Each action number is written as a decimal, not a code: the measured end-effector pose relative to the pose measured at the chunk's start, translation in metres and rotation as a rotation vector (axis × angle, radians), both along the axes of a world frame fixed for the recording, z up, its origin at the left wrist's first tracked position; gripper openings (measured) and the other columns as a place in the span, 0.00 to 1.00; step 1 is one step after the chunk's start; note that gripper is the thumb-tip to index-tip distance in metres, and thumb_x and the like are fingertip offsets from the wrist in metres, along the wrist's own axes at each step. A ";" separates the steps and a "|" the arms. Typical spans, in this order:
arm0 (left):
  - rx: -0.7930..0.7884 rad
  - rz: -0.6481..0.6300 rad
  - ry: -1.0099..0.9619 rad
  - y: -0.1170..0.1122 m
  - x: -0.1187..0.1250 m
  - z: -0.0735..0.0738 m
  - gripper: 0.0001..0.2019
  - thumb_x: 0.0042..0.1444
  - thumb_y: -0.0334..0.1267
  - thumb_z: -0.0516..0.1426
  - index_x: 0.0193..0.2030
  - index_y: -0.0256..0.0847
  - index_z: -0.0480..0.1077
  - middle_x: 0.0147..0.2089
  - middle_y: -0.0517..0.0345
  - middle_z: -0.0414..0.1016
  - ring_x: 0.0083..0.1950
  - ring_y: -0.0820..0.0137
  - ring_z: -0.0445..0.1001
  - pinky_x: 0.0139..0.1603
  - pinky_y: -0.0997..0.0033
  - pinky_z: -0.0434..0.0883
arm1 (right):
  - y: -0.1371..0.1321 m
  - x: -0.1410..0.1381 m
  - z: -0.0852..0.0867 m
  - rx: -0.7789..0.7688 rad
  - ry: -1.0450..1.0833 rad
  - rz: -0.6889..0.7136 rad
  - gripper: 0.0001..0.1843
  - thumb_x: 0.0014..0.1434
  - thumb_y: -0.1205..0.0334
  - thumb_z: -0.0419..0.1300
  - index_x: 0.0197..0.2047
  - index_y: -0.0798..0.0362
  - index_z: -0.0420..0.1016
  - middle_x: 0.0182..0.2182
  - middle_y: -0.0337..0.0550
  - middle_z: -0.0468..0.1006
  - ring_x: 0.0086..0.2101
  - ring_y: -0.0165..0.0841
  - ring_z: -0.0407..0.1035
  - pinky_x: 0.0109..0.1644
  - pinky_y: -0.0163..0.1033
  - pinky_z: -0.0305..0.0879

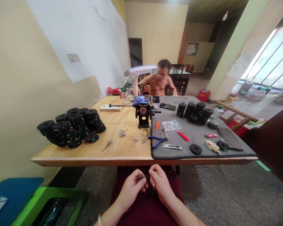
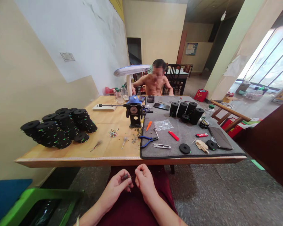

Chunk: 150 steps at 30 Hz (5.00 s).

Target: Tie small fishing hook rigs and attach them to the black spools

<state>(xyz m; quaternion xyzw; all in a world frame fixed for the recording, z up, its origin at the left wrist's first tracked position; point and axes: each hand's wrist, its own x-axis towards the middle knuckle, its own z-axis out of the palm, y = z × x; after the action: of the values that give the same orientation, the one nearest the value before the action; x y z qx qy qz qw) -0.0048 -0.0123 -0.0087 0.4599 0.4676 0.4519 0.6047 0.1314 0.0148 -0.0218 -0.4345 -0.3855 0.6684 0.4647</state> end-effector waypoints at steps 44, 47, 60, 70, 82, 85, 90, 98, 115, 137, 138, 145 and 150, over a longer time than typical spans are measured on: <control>-0.113 0.132 -0.187 0.004 0.002 0.007 0.12 0.52 0.46 0.59 0.28 0.41 0.62 0.23 0.66 0.66 0.25 0.75 0.66 0.25 0.76 0.60 | 0.000 0.000 -0.008 0.161 -0.116 0.046 0.15 0.55 0.50 0.57 0.30 0.50 0.58 0.16 0.24 0.52 0.16 0.22 0.43 0.19 0.29 0.39; -0.140 0.138 -0.211 0.004 0.002 0.005 0.12 0.51 0.45 0.59 0.29 0.41 0.62 0.24 0.66 0.66 0.25 0.75 0.66 0.25 0.76 0.60 | -0.001 0.000 -0.006 0.148 -0.121 0.044 0.15 0.55 0.49 0.58 0.30 0.50 0.58 0.15 0.24 0.53 0.16 0.22 0.44 0.19 0.29 0.40; -0.055 0.166 -0.048 0.005 0.001 0.001 0.15 0.49 0.48 0.62 0.30 0.41 0.64 0.26 0.63 0.71 0.24 0.74 0.67 0.24 0.75 0.63 | -0.006 -0.002 -0.003 0.194 -0.140 0.128 0.13 0.58 0.52 0.55 0.31 0.50 0.57 0.17 0.28 0.62 0.15 0.22 0.46 0.19 0.29 0.41; -0.242 0.094 -0.287 0.002 -0.002 0.002 0.09 0.44 0.34 0.64 0.33 0.38 0.70 0.27 0.61 0.71 0.31 0.72 0.72 0.33 0.72 0.69 | -0.003 -0.002 -0.002 0.143 -0.059 0.089 0.15 0.55 0.48 0.57 0.30 0.49 0.58 0.15 0.25 0.54 0.15 0.22 0.44 0.18 0.29 0.40; -0.079 0.103 0.088 0.005 -0.001 0.000 0.04 0.48 0.36 0.57 0.26 0.40 0.64 0.17 0.64 0.70 0.17 0.75 0.65 0.21 0.76 0.62 | -0.004 0.000 -0.008 0.187 -0.128 0.100 0.14 0.57 0.50 0.56 0.31 0.50 0.58 0.16 0.24 0.52 0.16 0.22 0.43 0.19 0.29 0.39; -0.077 0.125 0.115 0.005 0.000 -0.002 0.05 0.48 0.36 0.56 0.26 0.41 0.63 0.16 0.64 0.70 0.15 0.76 0.63 0.19 0.77 0.60 | -0.005 0.000 -0.006 0.202 -0.144 0.122 0.14 0.58 0.50 0.56 0.31 0.50 0.58 0.15 0.24 0.51 0.15 0.22 0.43 0.19 0.29 0.39; -0.102 0.132 0.062 0.006 0.001 -0.003 0.04 0.48 0.35 0.56 0.25 0.40 0.64 0.17 0.64 0.69 0.16 0.76 0.62 0.19 0.78 0.60 | -0.005 0.000 -0.004 0.207 -0.149 0.132 0.15 0.58 0.49 0.56 0.30 0.49 0.57 0.15 0.23 0.51 0.15 0.22 0.43 0.18 0.30 0.39; -0.009 0.139 0.129 0.005 0.001 -0.001 0.07 0.49 0.37 0.57 0.25 0.39 0.64 0.17 0.69 0.60 0.19 0.77 0.57 0.21 0.77 0.57 | -0.004 -0.001 -0.012 0.210 -0.142 0.131 0.15 0.58 0.49 0.55 0.31 0.49 0.57 0.15 0.23 0.50 0.15 0.22 0.42 0.18 0.29 0.38; 0.016 0.110 0.178 0.005 0.000 0.001 0.08 0.49 0.39 0.60 0.26 0.37 0.70 0.23 0.63 0.65 0.25 0.75 0.60 0.25 0.76 0.59 | 0.000 -0.001 -0.015 0.136 -0.086 0.122 0.15 0.55 0.50 0.57 0.30 0.50 0.56 0.15 0.23 0.51 0.15 0.21 0.42 0.18 0.29 0.36; 0.055 0.122 0.061 0.005 -0.003 0.006 0.05 0.50 0.37 0.57 0.28 0.40 0.64 0.23 0.66 0.62 0.23 0.75 0.60 0.25 0.75 0.62 | -0.001 -0.003 -0.006 0.068 -0.195 0.263 0.06 0.48 0.61 0.55 0.26 0.50 0.59 0.10 0.22 0.57 0.11 0.20 0.47 0.15 0.28 0.41; 0.060 0.136 0.065 0.005 -0.004 0.005 0.05 0.50 0.37 0.57 0.28 0.40 0.64 0.23 0.67 0.62 0.23 0.74 0.60 0.25 0.75 0.62 | -0.001 -0.003 -0.007 0.077 -0.196 0.258 0.05 0.48 0.61 0.54 0.25 0.50 0.59 0.09 0.22 0.56 0.11 0.20 0.47 0.15 0.28 0.41; 0.060 0.241 0.065 0.008 -0.005 0.006 0.05 0.50 0.37 0.57 0.28 0.41 0.64 0.22 0.67 0.62 0.23 0.74 0.61 0.25 0.76 0.62 | -0.001 -0.002 -0.004 0.104 -0.225 0.255 0.02 0.44 0.64 0.50 0.24 0.49 0.57 0.07 0.22 0.57 0.10 0.21 0.49 0.16 0.28 0.41; 0.032 0.279 0.022 0.008 -0.004 0.005 0.04 0.49 0.37 0.57 0.28 0.41 0.64 0.20 0.69 0.61 0.22 0.75 0.59 0.24 0.76 0.60 | -0.002 -0.002 0.000 0.084 -0.268 0.234 0.02 0.43 0.65 0.49 0.23 0.49 0.57 0.06 0.22 0.56 0.10 0.21 0.49 0.16 0.28 0.42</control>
<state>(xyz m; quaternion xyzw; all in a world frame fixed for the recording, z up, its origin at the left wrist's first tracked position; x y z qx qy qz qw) -0.0089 -0.0039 -0.0040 0.4049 0.5263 0.5338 0.5235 0.1290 0.0131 -0.0222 -0.4520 -0.5195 0.6373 0.3459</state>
